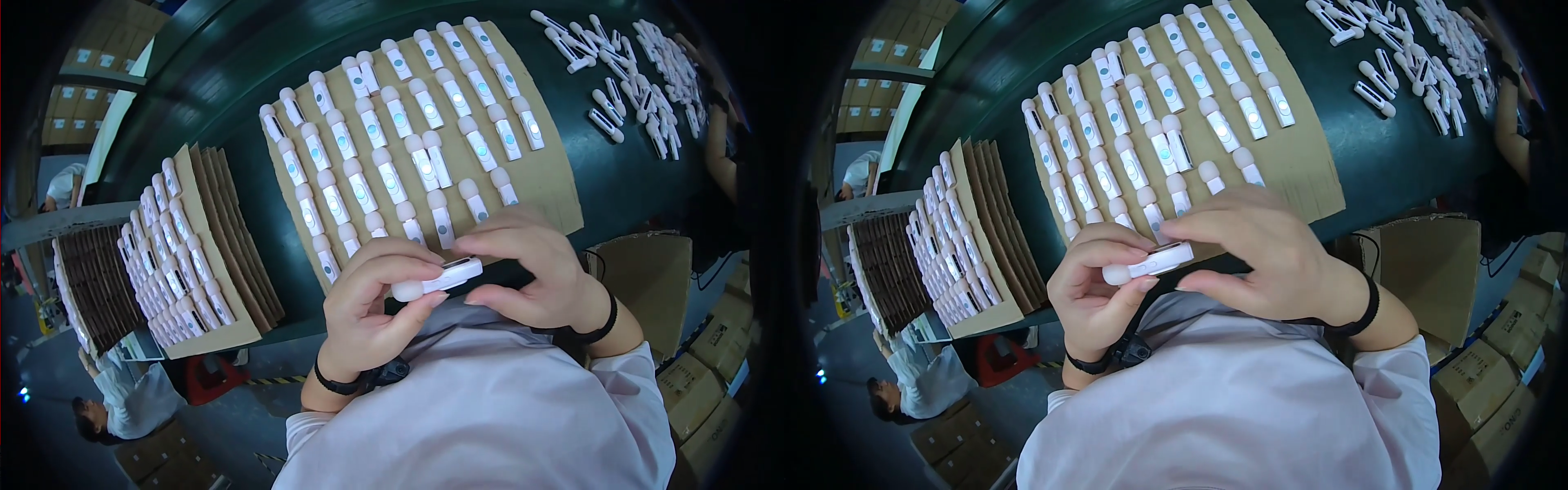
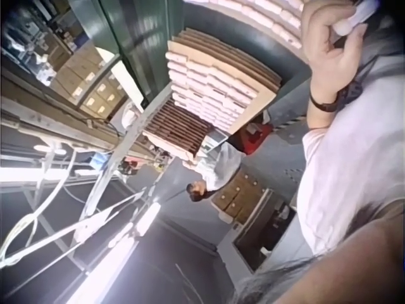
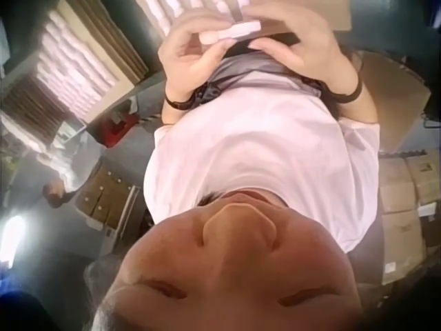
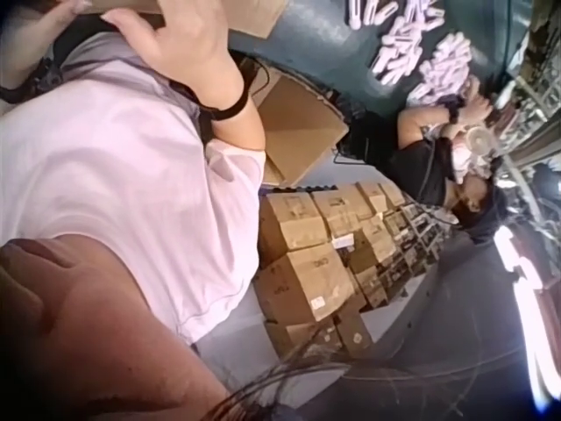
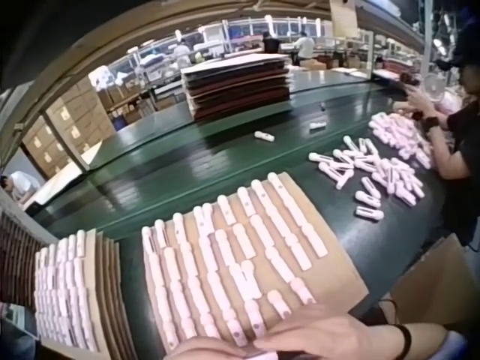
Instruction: The person picks up a white electronic device from a pile, turns it over, and places it onto a cardboard sheet. They then pick up two devices, align them end-to-end, and place them back onto the cardboard.
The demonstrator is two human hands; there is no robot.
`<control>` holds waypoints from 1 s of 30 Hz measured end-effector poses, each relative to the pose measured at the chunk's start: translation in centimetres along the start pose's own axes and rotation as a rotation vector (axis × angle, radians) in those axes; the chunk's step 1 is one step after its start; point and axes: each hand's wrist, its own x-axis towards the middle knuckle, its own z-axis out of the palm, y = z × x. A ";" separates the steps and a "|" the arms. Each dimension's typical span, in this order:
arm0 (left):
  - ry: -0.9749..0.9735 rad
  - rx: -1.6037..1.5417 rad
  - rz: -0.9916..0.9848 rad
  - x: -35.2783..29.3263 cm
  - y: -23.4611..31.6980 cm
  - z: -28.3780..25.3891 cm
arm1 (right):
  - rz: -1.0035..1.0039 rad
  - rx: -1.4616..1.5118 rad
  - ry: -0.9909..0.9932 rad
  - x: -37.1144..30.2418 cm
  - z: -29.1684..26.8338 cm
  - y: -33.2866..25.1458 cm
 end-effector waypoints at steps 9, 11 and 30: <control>0.012 0.209 -0.006 -0.4 0.6 -0.1 | -0.140 0.021 0.039 0.6 1.4 0.2; 0.017 0.210 0.011 -0.4 0.5 -0.1 | -0.152 0.001 0.051 0.8 1.4 0.0; -0.008 0.207 -0.002 -0.6 0.8 -0.4 | -0.110 0.004 0.069 1.1 2.1 -0.7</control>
